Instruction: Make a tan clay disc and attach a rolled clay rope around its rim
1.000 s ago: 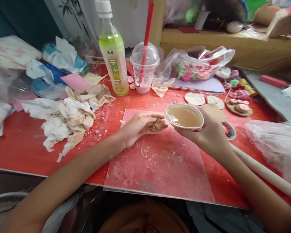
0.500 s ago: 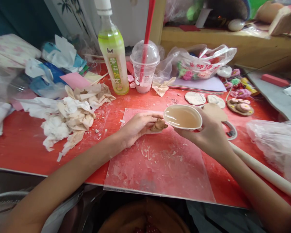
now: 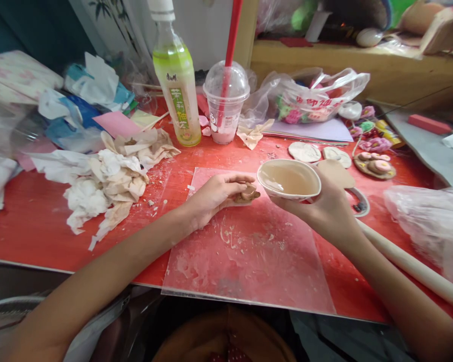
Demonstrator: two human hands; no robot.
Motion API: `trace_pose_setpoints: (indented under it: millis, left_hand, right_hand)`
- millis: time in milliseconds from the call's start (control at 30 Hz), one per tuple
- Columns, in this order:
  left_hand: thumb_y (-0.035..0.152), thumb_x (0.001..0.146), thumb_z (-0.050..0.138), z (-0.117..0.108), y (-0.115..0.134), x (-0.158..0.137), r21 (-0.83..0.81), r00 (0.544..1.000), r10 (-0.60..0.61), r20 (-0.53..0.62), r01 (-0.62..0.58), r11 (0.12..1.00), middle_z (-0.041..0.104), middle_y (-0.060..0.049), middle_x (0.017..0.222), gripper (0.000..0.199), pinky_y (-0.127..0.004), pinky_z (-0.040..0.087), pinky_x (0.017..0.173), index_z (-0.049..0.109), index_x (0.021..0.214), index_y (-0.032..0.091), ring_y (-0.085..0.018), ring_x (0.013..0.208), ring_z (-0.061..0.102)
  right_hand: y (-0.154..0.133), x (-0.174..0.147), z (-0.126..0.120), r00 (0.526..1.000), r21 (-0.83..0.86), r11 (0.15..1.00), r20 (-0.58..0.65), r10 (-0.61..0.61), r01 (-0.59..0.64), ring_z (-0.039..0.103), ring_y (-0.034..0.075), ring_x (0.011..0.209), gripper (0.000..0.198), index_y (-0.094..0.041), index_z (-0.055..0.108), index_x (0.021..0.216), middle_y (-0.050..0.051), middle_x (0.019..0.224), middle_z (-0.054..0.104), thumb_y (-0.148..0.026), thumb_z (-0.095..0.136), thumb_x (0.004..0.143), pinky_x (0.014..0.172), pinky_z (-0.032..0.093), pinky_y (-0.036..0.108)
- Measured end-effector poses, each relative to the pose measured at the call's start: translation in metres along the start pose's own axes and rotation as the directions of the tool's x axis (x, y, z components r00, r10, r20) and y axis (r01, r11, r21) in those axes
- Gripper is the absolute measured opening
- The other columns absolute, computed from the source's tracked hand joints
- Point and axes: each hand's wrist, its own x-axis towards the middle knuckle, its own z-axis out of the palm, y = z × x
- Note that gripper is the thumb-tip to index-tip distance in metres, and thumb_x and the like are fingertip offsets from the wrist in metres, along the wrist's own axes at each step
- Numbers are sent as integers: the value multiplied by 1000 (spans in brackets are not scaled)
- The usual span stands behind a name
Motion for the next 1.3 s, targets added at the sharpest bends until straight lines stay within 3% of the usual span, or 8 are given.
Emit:
trace_pose_setpoints:
  millis: [100,267,433,567,733,967,1167,1300]
  left_hand:
    - [9,76,63,0,-1,1,24,999,-16,-36,17,1000,65,-5,86,26,-31,44,85,61,102,9,-11,80,62]
    - [9,74,66,-2,-4,3,61,999,27,-30,-25,998,63,-1,78,16,-30,43,85,64,90,9,-8,73,59]
    - [6,77,62,-3,-2,3,61,998,19,-61,-15,998,66,-5,84,16,-34,45,87,64,93,8,-12,78,63]
    - [15,82,61,-6,5,3,85,997,45,-56,-40,996,66,-7,86,17,-35,46,87,65,96,8,-13,80,62]
    - [16,83,59,-16,13,5,99,996,64,-67,-57,993,63,-4,83,16,-36,51,81,65,97,11,-12,78,60]
    - [15,81,59,-23,21,5,137,997,34,-65,-24,990,63,-5,87,18,-36,52,77,65,98,12,-12,76,59]
    - [13,80,58,-26,23,6,117,998,23,-65,-15,993,65,-8,94,18,-38,52,77,66,96,12,-16,82,62]
    - [16,81,59,-38,32,1,98,995,39,-90,-30,995,66,-8,92,18,-33,53,74,66,97,12,-15,79,63]
  right_hand:
    - [-2,2,0,1000,95,995,-15,0,1,62,24,102,43,-26,62,111,2,110,67,-25,74,70,88,50,39]
    - [-7,10,-2,999,221,975,-44,31,-21,64,22,100,44,-22,62,110,3,107,69,-25,76,68,86,52,36]
    - [-4,25,-2,995,245,966,-47,90,-75,62,24,105,43,-20,63,110,5,111,68,-25,75,68,89,51,41]
    - [7,44,1,993,267,962,-81,81,-56,61,25,107,45,-24,62,110,3,112,68,-25,74,68,94,48,45]
    - [17,66,13,995,358,933,-67,71,-42,60,25,109,40,-26,62,105,2,114,67,-18,70,67,94,48,43]
    - [30,86,39,985,416,906,-106,138,-82,60,25,106,50,-22,56,110,6,113,66,-14,66,61,94,48,44]
    - [46,94,54,969,412,909,-197,147,-54,57,24,109,55,-21,52,116,6,118,63,-16,63,62,98,44,43]
    - [49,95,57,970,373,925,-188,154,-74,56,24,111,59,-23,48,121,6,119,61,-19,61,63,97,43,46]
